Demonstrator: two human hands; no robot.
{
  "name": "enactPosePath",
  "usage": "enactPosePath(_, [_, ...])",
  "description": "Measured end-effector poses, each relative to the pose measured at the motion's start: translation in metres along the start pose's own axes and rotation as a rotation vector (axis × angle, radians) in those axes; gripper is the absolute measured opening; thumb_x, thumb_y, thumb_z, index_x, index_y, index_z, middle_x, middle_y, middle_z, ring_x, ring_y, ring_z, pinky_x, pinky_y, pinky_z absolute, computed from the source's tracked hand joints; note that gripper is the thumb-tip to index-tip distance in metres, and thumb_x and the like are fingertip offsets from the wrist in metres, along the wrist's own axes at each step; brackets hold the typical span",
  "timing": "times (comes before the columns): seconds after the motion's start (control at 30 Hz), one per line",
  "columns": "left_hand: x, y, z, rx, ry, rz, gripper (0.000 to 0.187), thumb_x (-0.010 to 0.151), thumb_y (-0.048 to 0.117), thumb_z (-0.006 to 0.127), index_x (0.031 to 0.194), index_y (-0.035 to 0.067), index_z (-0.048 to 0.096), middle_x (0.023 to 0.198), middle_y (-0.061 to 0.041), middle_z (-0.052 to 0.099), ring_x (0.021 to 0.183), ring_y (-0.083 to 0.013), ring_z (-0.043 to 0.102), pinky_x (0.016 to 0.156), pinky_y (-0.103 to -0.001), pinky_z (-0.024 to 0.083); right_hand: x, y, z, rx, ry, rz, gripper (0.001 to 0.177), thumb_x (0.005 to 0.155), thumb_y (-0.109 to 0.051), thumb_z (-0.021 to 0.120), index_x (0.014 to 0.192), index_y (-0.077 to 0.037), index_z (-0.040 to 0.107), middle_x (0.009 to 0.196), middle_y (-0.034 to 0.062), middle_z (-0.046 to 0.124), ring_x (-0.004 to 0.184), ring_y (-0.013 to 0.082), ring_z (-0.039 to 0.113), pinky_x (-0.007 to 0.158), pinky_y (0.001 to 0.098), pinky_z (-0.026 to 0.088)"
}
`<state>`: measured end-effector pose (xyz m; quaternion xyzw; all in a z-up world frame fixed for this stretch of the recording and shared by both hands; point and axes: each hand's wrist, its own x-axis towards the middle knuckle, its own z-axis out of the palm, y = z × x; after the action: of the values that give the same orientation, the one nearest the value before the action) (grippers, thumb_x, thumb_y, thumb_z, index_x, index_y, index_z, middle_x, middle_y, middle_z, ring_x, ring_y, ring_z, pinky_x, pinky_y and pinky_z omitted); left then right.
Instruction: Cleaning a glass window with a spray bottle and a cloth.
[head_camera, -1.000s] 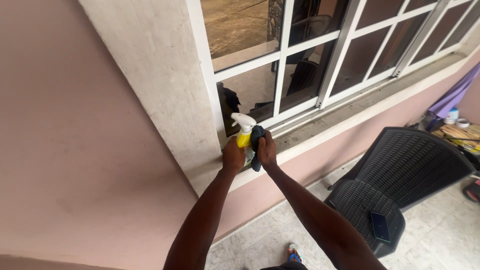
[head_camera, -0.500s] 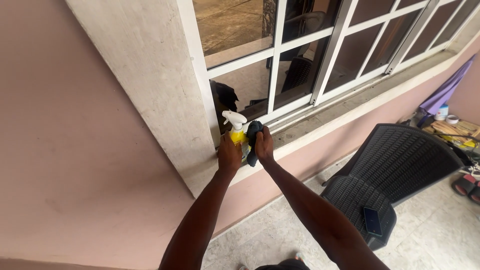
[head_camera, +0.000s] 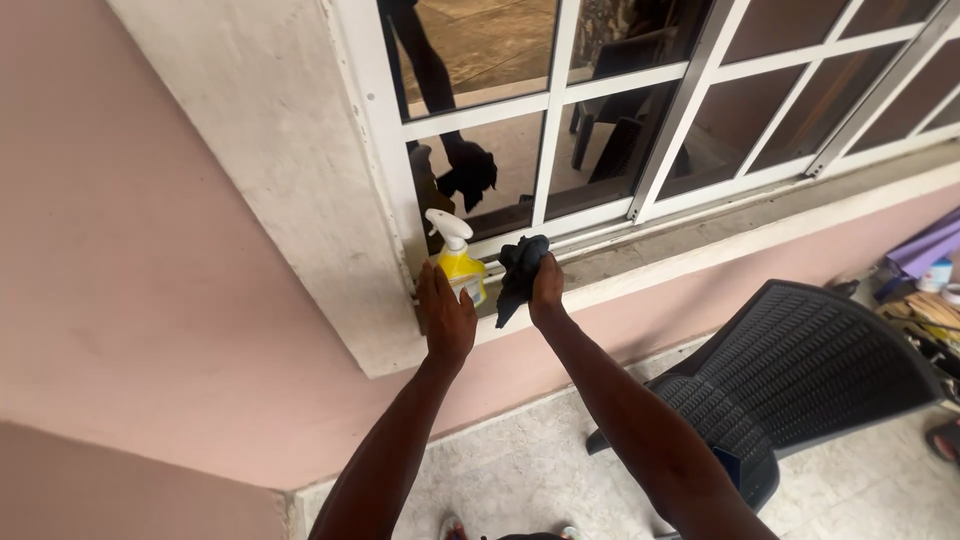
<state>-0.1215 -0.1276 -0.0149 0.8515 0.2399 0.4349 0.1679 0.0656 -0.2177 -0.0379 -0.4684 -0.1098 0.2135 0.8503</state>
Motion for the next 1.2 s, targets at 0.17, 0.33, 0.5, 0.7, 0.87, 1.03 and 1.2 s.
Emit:
enactPosePath(0.17, [-0.002, 0.056, -0.012, 0.082, 0.134, -0.003, 0.068, 0.09, 0.005, 0.067, 0.148, -0.011, 0.037, 0.157, -0.032, 0.027, 0.145, -0.0474, 0.033, 0.119, -0.061, 0.028, -0.005, -0.029, -0.008, 0.07, -0.028, 0.099, 0.044, 0.107, -0.031, 0.03, 0.129, -0.002, 0.054, 0.109, 0.0149, 0.066, 0.089, 0.026, 0.068, 0.079, 0.0413, 0.059])
enactPosePath(0.33, [0.012, 0.092, 0.01, 0.072, 0.156, 0.09, 0.054, 0.087, 0.002, 0.068, 0.137, -0.006, 0.05, 0.142, -0.028, 0.041, 0.132, -0.0439, 0.046, 0.111, -0.056, 0.038, -0.015, -0.069, -0.018, 0.065, -0.105, 0.111, 0.046, 0.105, -0.031, 0.026, 0.128, -0.001, 0.053, 0.106, 0.0182, 0.068, 0.085, 0.0302, 0.068, 0.075, 0.0444, 0.059])
enactPosePath(0.5, [0.041, 0.103, 0.048, -0.005, -0.08, 0.087, 0.036, 0.094, 0.005, 0.066, 0.129, -0.002, 0.059, 0.129, -0.019, 0.057, 0.116, -0.0349, 0.058, 0.1, -0.046, 0.048, -0.007, -0.081, -0.042, 0.077, -0.136, 0.061, 0.041, 0.104, -0.025, 0.029, 0.126, -0.001, 0.053, 0.109, 0.0165, 0.067, 0.089, 0.0292, 0.068, 0.079, 0.044, 0.059])
enactPosePath(0.7, [0.075, 0.086, 0.108, 0.123, -0.326, -0.009, 0.045, 0.085, 0.007, 0.07, 0.128, -0.002, 0.059, 0.124, -0.02, 0.057, 0.116, -0.0373, 0.057, 0.098, -0.048, 0.047, 0.044, -0.02, -0.101, -0.036, -0.101, -0.062, 0.035, 0.107, -0.018, 0.036, 0.131, 0.0, 0.052, 0.12, 0.0158, 0.058, 0.107, 0.0229, 0.058, 0.097, 0.0394, 0.05])
enactPosePath(0.87, [0.094, 0.056, 0.148, 0.217, -0.414, 0.011, 0.04, 0.085, 0.003, 0.068, 0.125, -0.002, 0.06, 0.124, -0.02, 0.058, 0.12, -0.0376, 0.057, 0.101, -0.046, 0.047, 0.031, -0.055, -0.073, -0.287, 0.051, -0.084, 0.043, 0.103, -0.016, 0.046, 0.145, -0.006, 0.042, 0.118, 0.0152, 0.062, 0.105, 0.0201, 0.06, 0.093, 0.0359, 0.049])
enactPosePath(1.03, [0.115, 0.033, 0.169, 0.232, -0.441, 0.063, 0.044, 0.078, -0.001, 0.069, 0.122, 0.0, 0.063, 0.127, -0.02, 0.059, 0.12, -0.0374, 0.057, 0.102, -0.046, 0.047, 0.065, -0.036, -0.058, -0.404, 0.21, -0.096, 0.053, 0.102, -0.015, 0.053, 0.152, -0.008, 0.039, 0.113, 0.0163, 0.066, 0.098, 0.0212, 0.063, 0.084, 0.0354, 0.051])
enactPosePath(1.2, [0.13, -0.007, 0.22, 0.151, -0.51, -0.028, 0.02, 0.098, 0.006, 0.054, 0.105, 0.005, 0.072, 0.109, -0.022, 0.072, 0.105, -0.0405, 0.07, 0.089, -0.049, 0.057, 0.114, 0.017, -0.054, -0.235, 0.289, -0.049, 0.052, 0.102, -0.018, 0.06, 0.151, -0.001, 0.052, 0.116, 0.015, 0.071, 0.098, 0.0209, 0.066, 0.084, 0.0333, 0.053])
